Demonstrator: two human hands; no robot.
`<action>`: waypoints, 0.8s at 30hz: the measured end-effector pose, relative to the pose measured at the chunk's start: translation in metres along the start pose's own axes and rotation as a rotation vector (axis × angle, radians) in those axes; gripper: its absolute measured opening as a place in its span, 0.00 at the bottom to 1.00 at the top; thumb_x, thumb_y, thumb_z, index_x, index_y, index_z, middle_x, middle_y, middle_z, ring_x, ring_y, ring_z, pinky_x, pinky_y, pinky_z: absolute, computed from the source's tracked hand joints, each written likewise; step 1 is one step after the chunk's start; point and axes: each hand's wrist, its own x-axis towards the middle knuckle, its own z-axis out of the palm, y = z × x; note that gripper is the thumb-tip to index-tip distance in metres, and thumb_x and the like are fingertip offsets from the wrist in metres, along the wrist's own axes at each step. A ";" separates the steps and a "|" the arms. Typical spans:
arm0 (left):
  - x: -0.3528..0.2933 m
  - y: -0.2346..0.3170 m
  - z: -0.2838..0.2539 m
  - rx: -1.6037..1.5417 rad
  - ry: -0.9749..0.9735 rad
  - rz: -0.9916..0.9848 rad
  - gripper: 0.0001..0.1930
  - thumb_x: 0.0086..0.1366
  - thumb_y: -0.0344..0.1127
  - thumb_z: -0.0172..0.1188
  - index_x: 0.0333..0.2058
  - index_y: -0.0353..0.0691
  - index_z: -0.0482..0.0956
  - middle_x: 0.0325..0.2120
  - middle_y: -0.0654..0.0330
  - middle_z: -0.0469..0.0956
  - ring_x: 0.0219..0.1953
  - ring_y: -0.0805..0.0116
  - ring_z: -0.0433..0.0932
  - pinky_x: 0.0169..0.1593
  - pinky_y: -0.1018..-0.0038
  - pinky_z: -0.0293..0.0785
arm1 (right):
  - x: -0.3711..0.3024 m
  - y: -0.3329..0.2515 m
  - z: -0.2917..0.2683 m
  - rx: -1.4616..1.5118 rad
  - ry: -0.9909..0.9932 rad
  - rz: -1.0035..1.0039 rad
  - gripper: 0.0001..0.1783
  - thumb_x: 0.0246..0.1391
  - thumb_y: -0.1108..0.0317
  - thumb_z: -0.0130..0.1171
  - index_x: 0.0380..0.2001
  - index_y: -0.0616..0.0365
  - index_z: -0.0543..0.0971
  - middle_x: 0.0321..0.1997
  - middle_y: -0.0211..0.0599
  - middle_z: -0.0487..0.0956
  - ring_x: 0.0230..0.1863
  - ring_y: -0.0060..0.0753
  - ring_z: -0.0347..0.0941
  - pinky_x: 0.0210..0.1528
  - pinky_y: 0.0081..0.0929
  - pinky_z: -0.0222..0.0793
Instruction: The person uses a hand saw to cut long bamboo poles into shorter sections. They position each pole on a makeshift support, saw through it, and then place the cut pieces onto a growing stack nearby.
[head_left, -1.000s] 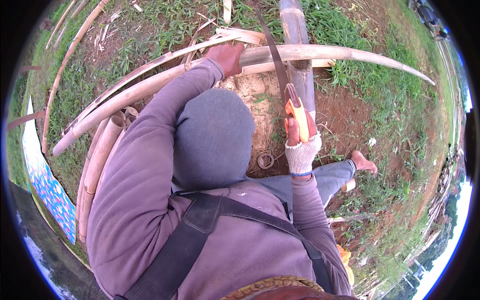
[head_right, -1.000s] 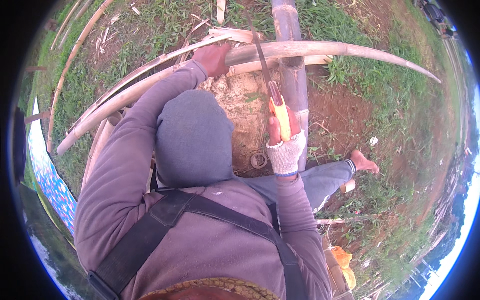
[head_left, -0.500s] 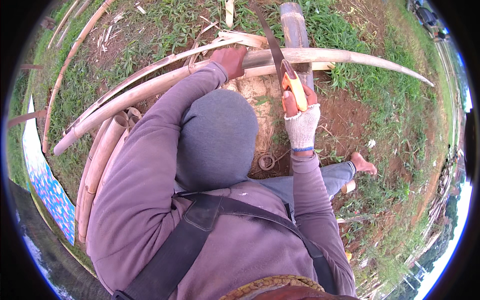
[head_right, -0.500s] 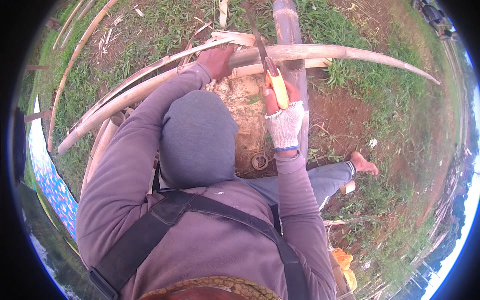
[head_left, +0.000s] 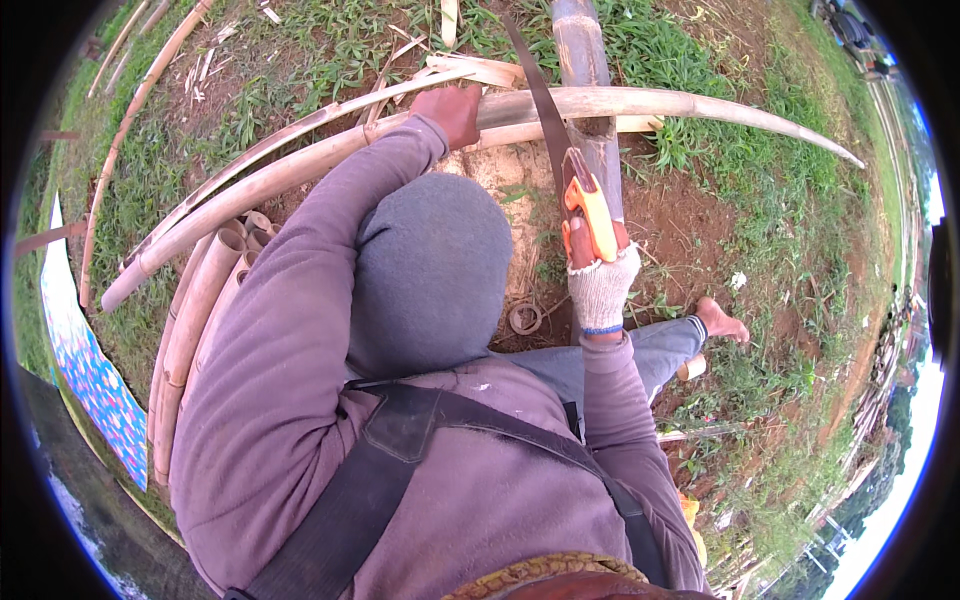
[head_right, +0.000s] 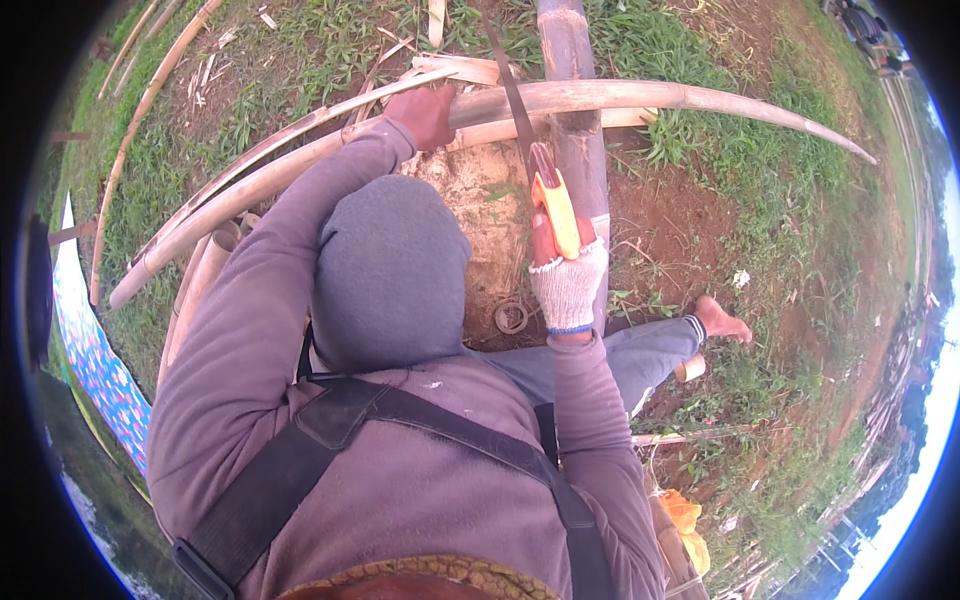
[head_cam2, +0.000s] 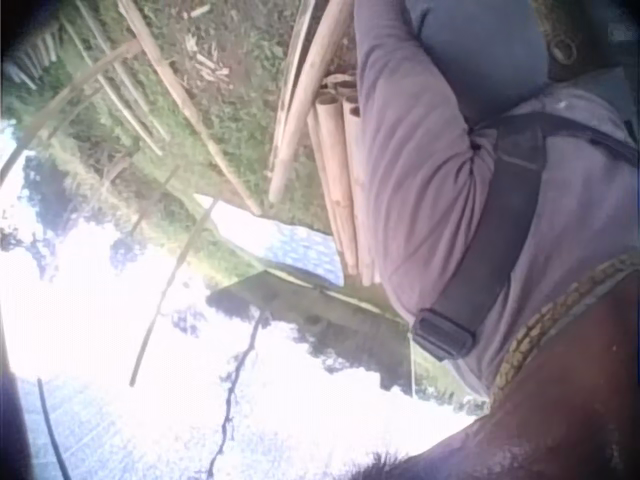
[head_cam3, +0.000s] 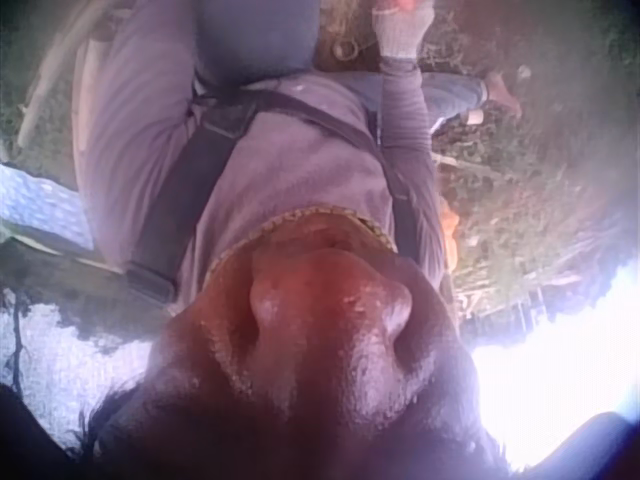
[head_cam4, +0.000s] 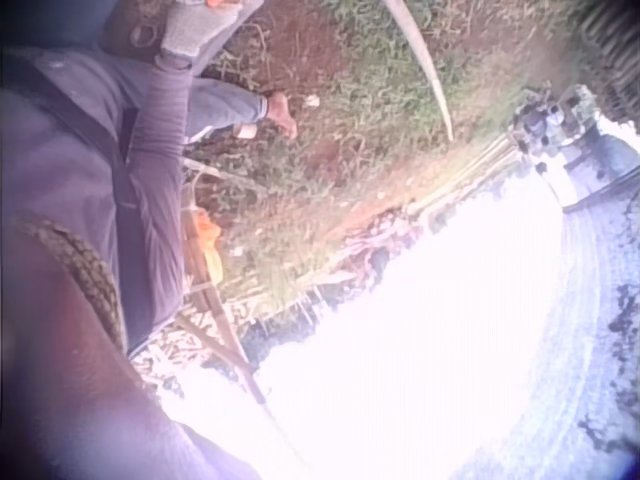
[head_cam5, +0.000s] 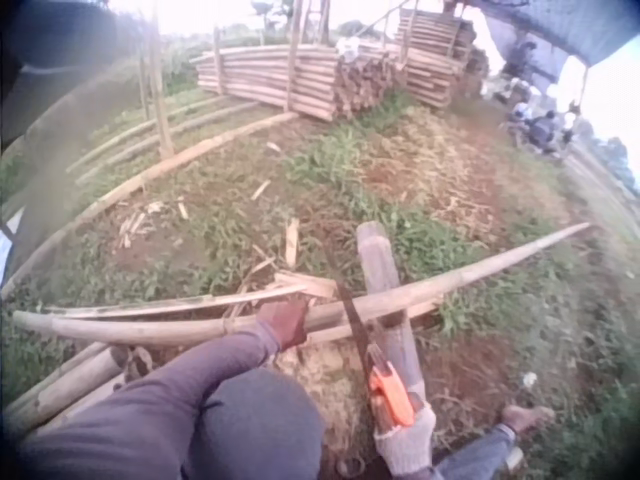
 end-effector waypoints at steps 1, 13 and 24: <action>-0.001 -0.001 -0.001 -0.003 -0.008 -0.002 0.26 0.63 0.43 0.69 0.57 0.40 0.77 0.39 0.43 0.89 0.43 0.41 0.90 0.49 0.48 0.86 | -0.026 -0.008 -0.018 0.005 -0.038 0.112 0.12 0.68 0.66 0.71 0.36 0.62 0.81 0.23 0.33 0.80 0.22 0.21 0.75 0.26 0.26 0.71; 0.026 -0.001 -0.047 0.041 -0.021 -0.006 0.29 0.61 0.45 0.71 0.59 0.40 0.80 0.44 0.46 0.89 0.47 0.45 0.90 0.53 0.52 0.87 | -0.076 -0.037 -0.069 -0.018 -0.095 0.396 0.10 0.63 0.68 0.74 0.38 0.61 0.82 0.29 0.42 0.80 0.25 0.41 0.78 0.32 0.38 0.73; 0.071 -0.031 -0.039 0.089 -0.013 0.024 0.35 0.58 0.49 0.74 0.62 0.42 0.78 0.46 0.45 0.89 0.50 0.44 0.88 0.56 0.50 0.85 | -0.027 -0.022 -0.033 0.276 -0.049 0.459 0.35 0.73 0.46 0.62 0.66 0.66 0.75 0.42 0.38 0.83 0.26 0.18 0.74 0.30 0.20 0.70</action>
